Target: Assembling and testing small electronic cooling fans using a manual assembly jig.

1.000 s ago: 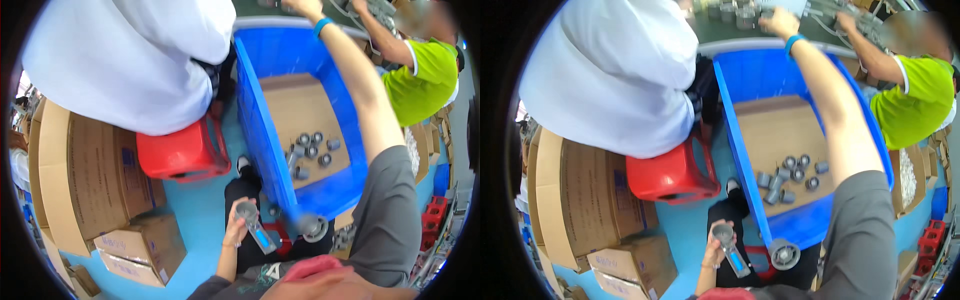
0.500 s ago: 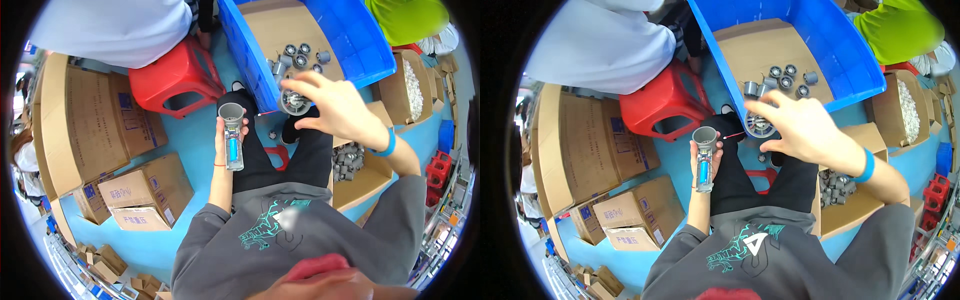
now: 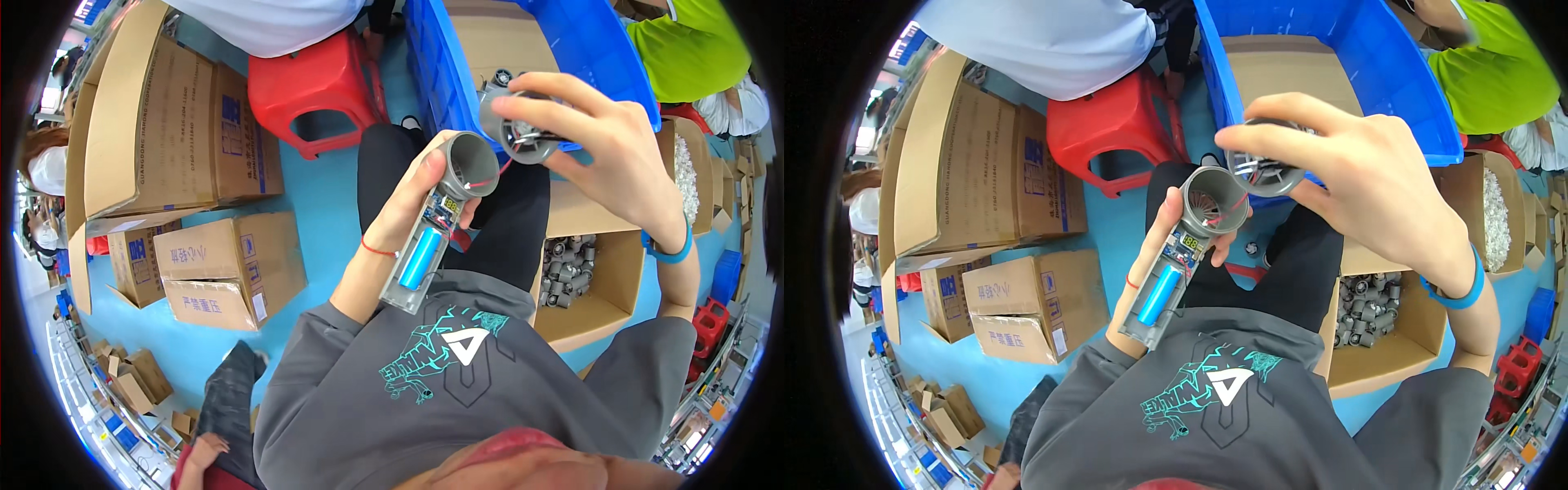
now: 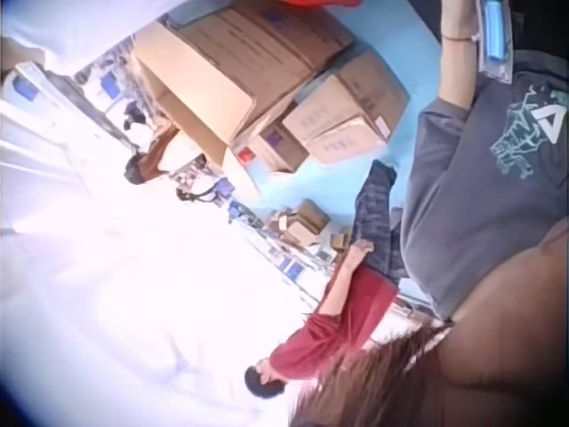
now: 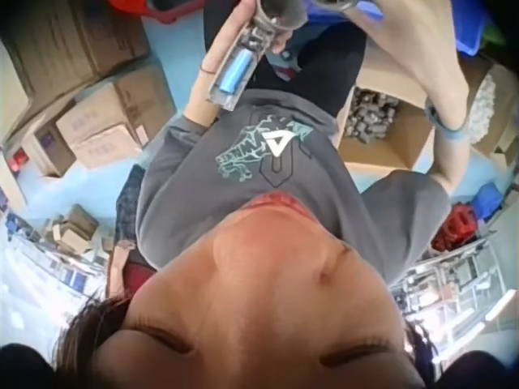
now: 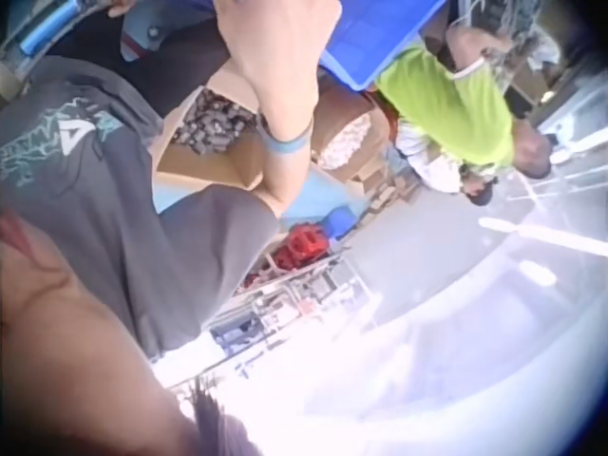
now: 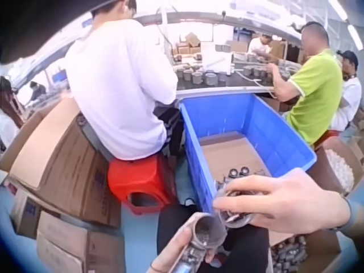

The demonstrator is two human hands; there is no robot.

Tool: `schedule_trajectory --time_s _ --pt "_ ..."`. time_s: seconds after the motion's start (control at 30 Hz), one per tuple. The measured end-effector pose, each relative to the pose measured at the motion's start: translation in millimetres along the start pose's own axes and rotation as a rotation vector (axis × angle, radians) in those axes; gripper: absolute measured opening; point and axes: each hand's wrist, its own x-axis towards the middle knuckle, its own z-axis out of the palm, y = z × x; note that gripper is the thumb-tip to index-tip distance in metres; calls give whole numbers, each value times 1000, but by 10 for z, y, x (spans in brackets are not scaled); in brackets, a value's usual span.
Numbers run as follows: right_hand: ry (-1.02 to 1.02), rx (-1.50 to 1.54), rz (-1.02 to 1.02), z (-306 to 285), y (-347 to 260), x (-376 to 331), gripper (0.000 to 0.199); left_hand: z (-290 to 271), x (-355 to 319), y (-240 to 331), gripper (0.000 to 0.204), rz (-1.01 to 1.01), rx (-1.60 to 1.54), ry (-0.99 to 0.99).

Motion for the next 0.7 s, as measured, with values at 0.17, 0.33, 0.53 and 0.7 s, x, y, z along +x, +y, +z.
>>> schedule_trajectory --time_s 0.17,0.33,0.53,0.7 --pt "-71 -84 -47 8 -95 -82 67 128 -86 44 67 12 3 -8" --pt "-63 -128 -38 -25 -62 -110 68 9 -32 15 67 -1 88 -94" --pt "-52 -97 -60 -2 -56 -136 68 11 32 -53 67 -15 43 -92" --pt "-37 -50 -55 -32 -79 -157 67 -66 93 -98 67 -41 42 -146"
